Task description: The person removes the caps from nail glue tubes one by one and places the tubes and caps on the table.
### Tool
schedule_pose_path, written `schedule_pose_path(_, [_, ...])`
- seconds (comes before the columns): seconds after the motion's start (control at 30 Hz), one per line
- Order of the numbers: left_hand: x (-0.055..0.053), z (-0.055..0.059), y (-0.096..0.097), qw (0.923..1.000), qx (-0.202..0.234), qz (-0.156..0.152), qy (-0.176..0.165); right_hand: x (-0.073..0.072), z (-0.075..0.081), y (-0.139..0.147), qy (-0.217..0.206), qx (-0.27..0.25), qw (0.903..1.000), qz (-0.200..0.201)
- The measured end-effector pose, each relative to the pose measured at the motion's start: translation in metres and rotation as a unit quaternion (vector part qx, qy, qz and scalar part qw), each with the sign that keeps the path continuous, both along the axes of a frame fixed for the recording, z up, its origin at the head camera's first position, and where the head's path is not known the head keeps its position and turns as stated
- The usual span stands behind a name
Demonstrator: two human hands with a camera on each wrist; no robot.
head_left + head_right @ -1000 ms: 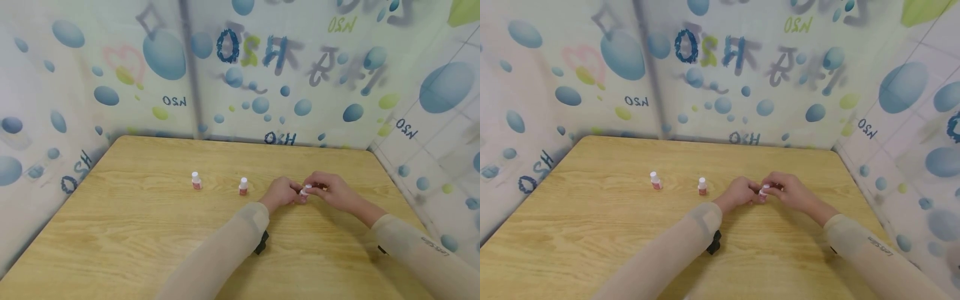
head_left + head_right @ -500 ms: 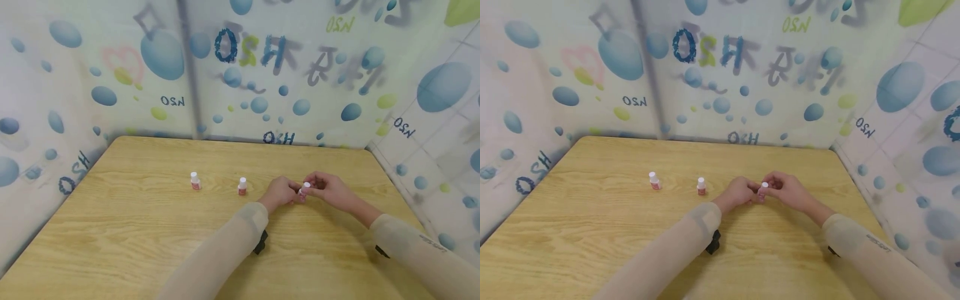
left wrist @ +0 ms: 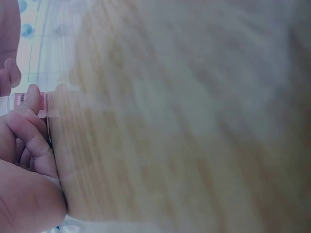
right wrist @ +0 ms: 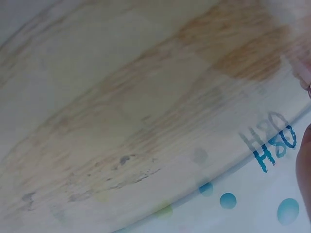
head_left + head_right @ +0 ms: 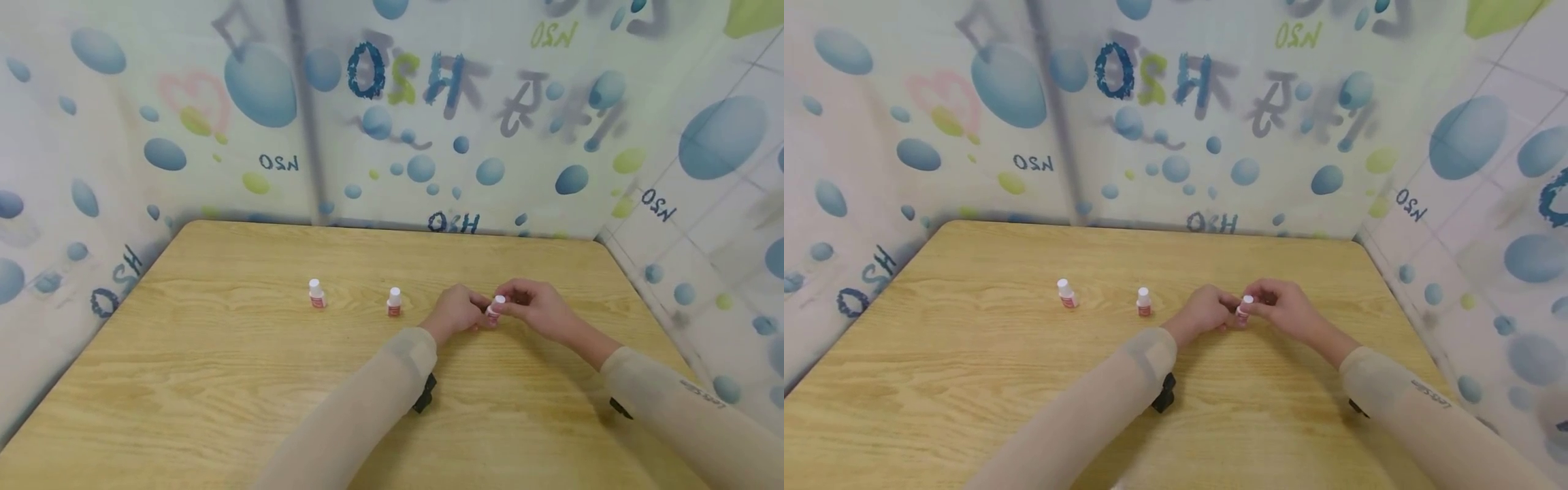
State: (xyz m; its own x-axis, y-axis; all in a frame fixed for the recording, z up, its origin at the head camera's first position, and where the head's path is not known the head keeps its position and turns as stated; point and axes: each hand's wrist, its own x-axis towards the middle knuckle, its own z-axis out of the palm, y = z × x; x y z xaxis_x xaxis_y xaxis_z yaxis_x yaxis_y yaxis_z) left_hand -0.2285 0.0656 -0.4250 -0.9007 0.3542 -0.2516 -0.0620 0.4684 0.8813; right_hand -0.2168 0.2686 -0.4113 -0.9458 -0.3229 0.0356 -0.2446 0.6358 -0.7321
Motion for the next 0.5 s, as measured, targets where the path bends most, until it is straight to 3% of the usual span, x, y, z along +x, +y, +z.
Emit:
schedule_pose_path(0.27, [0.0007,-0.0004,0.0003,1.0,0.0,-0.002,0.002,-0.0008,0.0037,0.0066,-0.032,-0.022,0.998,0.049])
schedule_pose_path(0.5, [0.0007,0.0,-0.0011,1.0,0.005,-0.003,0.001,-0.0019,0.0045,0.0056,-0.069,-0.025,0.9965,0.039])
